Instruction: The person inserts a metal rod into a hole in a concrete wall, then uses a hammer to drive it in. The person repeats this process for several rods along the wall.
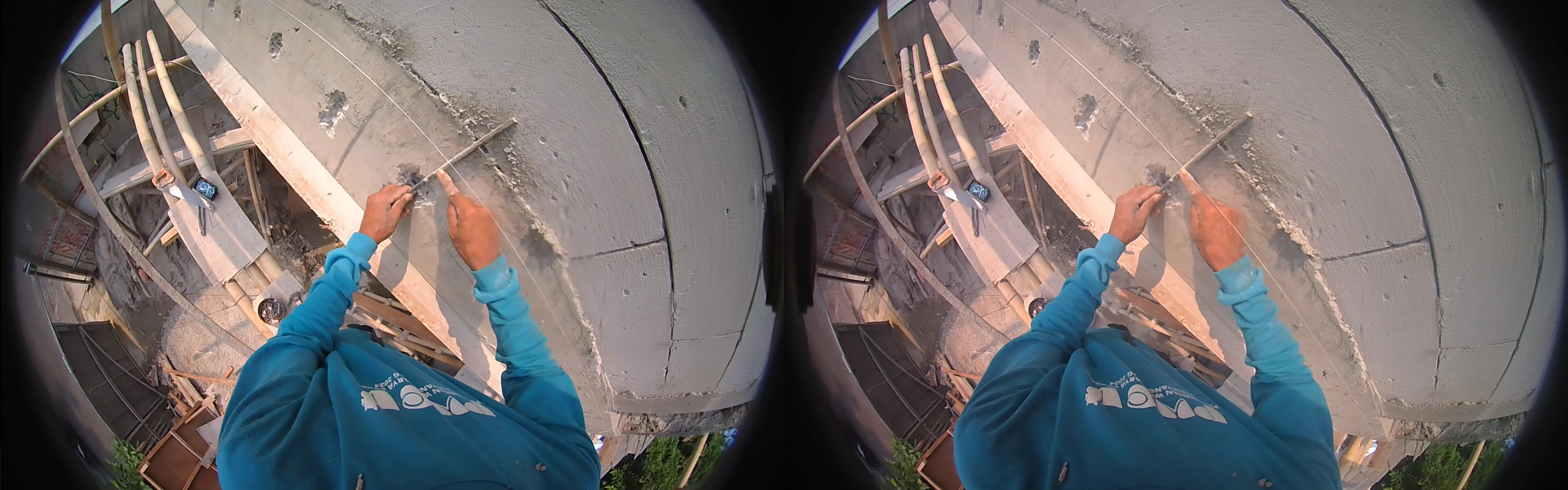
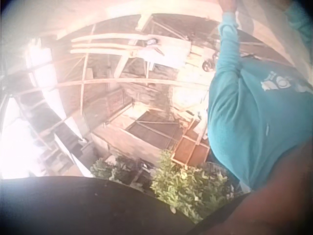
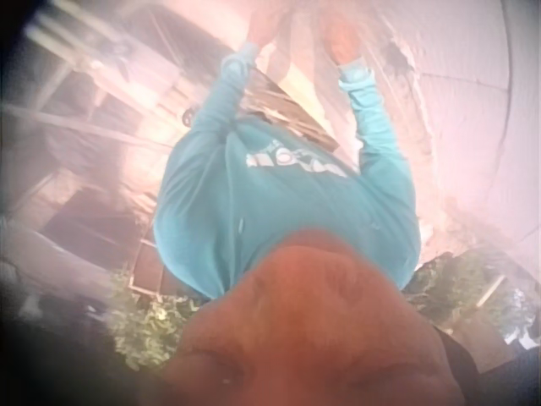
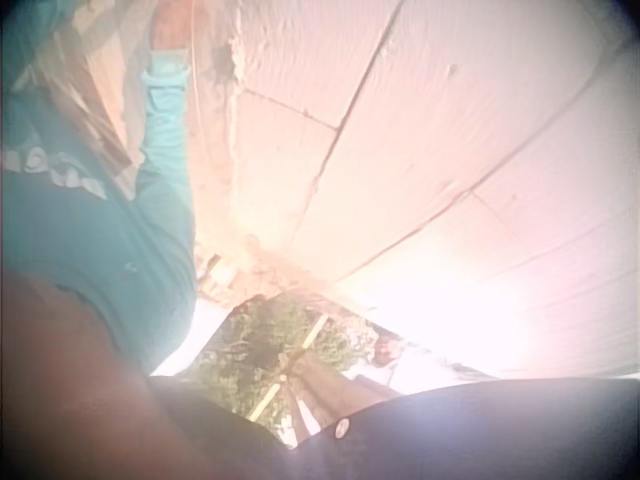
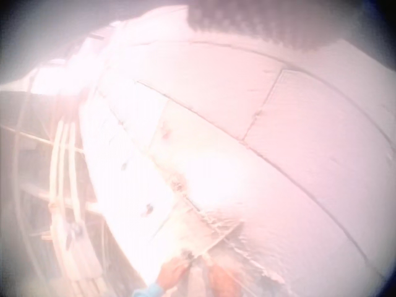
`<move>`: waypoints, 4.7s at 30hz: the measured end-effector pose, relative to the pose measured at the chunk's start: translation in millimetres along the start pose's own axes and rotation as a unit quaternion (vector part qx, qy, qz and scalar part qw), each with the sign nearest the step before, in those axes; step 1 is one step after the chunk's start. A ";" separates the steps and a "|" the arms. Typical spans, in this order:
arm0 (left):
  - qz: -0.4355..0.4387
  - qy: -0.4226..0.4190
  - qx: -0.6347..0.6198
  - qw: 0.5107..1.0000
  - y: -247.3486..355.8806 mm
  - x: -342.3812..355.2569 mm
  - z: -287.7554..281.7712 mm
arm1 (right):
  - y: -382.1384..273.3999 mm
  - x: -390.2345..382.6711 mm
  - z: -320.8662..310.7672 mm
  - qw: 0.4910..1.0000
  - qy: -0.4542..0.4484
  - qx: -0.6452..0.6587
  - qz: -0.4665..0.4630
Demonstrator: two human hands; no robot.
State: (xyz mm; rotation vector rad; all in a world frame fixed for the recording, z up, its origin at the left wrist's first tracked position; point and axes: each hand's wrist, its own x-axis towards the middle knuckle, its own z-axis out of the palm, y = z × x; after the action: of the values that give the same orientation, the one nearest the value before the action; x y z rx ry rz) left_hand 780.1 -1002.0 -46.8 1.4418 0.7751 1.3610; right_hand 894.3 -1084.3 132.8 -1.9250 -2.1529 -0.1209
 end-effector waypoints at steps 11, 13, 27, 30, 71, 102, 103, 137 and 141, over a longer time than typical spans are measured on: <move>0.005 0.026 0.016 1.000 9.7 -7.0 0.7 | 10.8 -5.8 7.6 0.999 0.017 0.009 -0.026; -0.003 0.027 0.008 1.000 18.3 -12.7 -1.4 | 6.8 -9.6 5.8 0.999 0.017 0.018 -0.027; -0.031 -0.044 0.018 0.998 24.5 -25.8 -14.4 | 2.5 -14.2 21.6 0.978 0.134 0.153 -0.045; -0.049 -0.048 0.013 0.998 25.3 -25.2 -15.9 | 4.6 -10.9 27.2 0.972 0.151 0.170 -0.054; -0.116 0.027 0.014 0.993 57.9 -55.5 7.5 | -15.4 -4.5 81.7 0.870 0.425 0.249 0.022; -0.213 -0.025 -0.135 0.967 76.7 -97.3 -15.7 | -55.4 -84.8 77.4 0.866 0.345 0.340 0.125; -0.202 -0.015 -0.125 0.971 78.7 -97.7 -15.4 | -56.4 -87.3 76.6 0.873 0.343 0.325 0.120; 0.074 -0.229 0.295 0.925 102.7 -121.3 47.8 | -24.2 -227.9 89.4 0.852 0.364 0.280 0.249; 0.081 -0.252 0.276 0.924 98.0 -126.7 59.3 | -16.8 -240.2 92.6 0.832 0.397 0.299 0.247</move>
State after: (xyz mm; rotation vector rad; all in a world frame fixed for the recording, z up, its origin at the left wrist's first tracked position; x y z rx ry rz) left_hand 799.7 -1163.5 5.4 2.2292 0.7308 0.8379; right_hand 888.6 -1297.4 -12.5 -1.5682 -0.9588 -0.1033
